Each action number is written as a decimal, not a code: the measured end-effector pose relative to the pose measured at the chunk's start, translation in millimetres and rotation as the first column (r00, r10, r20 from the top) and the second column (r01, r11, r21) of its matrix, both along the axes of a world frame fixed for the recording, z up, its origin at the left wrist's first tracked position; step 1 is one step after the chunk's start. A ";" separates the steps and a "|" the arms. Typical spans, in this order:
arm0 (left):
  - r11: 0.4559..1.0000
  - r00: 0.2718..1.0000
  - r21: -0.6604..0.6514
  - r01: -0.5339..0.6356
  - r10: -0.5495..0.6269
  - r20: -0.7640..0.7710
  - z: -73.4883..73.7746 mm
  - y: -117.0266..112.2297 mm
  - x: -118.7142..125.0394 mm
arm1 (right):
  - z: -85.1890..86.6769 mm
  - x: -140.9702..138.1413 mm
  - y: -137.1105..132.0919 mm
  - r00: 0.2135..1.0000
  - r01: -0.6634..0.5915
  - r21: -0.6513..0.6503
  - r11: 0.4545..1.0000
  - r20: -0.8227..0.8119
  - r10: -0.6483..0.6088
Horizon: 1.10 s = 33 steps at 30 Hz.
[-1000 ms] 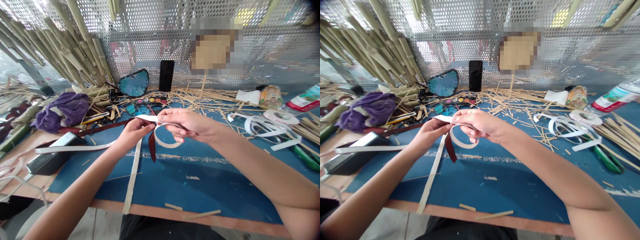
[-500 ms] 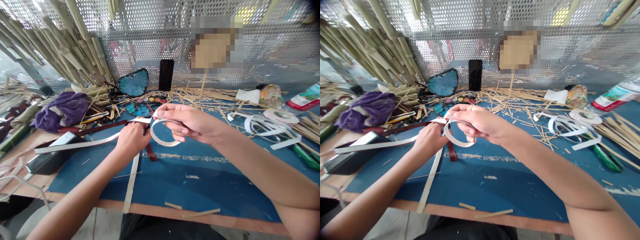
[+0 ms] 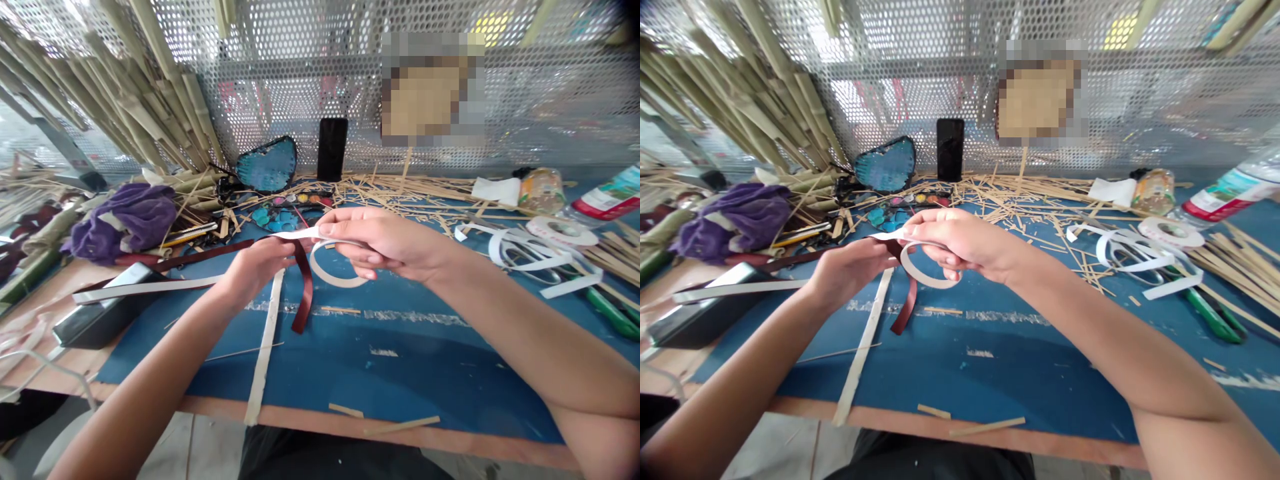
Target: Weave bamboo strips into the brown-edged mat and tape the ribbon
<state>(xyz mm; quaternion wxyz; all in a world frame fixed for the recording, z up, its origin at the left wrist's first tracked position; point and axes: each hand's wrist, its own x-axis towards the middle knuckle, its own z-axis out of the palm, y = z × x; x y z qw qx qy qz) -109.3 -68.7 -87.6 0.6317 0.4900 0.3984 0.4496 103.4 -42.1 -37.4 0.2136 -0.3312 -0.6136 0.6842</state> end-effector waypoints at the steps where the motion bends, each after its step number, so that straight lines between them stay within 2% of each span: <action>1: 1.000 1.000 -0.023 -0.021 0.021 0.020 0.7 0.4 -1.0 | 0.5 0.0 0.1 1.000 0.004 0.003 1.000 0.015 -0.004; 3: 0.997 0.997 -0.039 -0.072 0.071 -0.030 1.1 2.5 -4.0 | 0.5 -1.7 0.0 0.999 0.007 0.008 1.000 0.039 -0.007; 6: 0.981 0.965 0.003 -0.195 0.192 -0.179 0.9 7.8 -11.0 | -4.7 -9.3 -1.5 0.994 0.039 0.039 0.998 0.102 -0.043; 8: 0.968 0.950 0.003 -0.251 0.247 -0.192 1.4 11.2 -16.2 | -12.0 -17.1 -3.8 0.983 0.064 0.050 0.997 0.172 -0.071; 14: 0.953 0.967 -0.167 -0.253 0.245 -0.068 7.5 14.0 -20.5 | -35.9 -35.6 -9.5 0.962 -0.021 -0.015 1.000 0.270 0.024; 17: 0.948 0.975 -0.235 -0.214 0.220 0.002 12.6 11.4 -16.6 | -41.5 -36.8 -7.6 0.954 -0.011 0.018 1.000 0.300 0.005; 21: 0.953 0.970 -0.256 -0.160 0.200 0.136 18.6 6.4 -11.1 | -47.4 -36.5 -4.9 0.960 -0.004 0.041 0.999 0.281 -0.008; 23: 0.952 0.968 -0.265 -0.150 0.196 0.154 20.1 4.3 -9.8 | -49.5 -36.1 -5.4 0.958 0.012 0.082 0.997 0.286 -0.035; 26: 0.949 0.968 -0.268 -0.166 0.208 0.138 20.0 3.4 -9.8 | -49.1 -34.8 -9.3 0.950 0.040 0.211 0.977 0.295 -0.102; 31: 0.929 0.945 -0.227 -0.293 0.317 0.076 16.0 5.8 -10.9 | -40.1 -32.3 -18.7 0.928 0.045 0.466 0.884 0.308 -0.210; 33: 0.928 0.943 -0.200 -0.315 0.329 0.043 14.5 6.3 -10.7 | -36.4 -30.9 -19.7 0.923 0.059 0.508 0.859 0.300 -0.241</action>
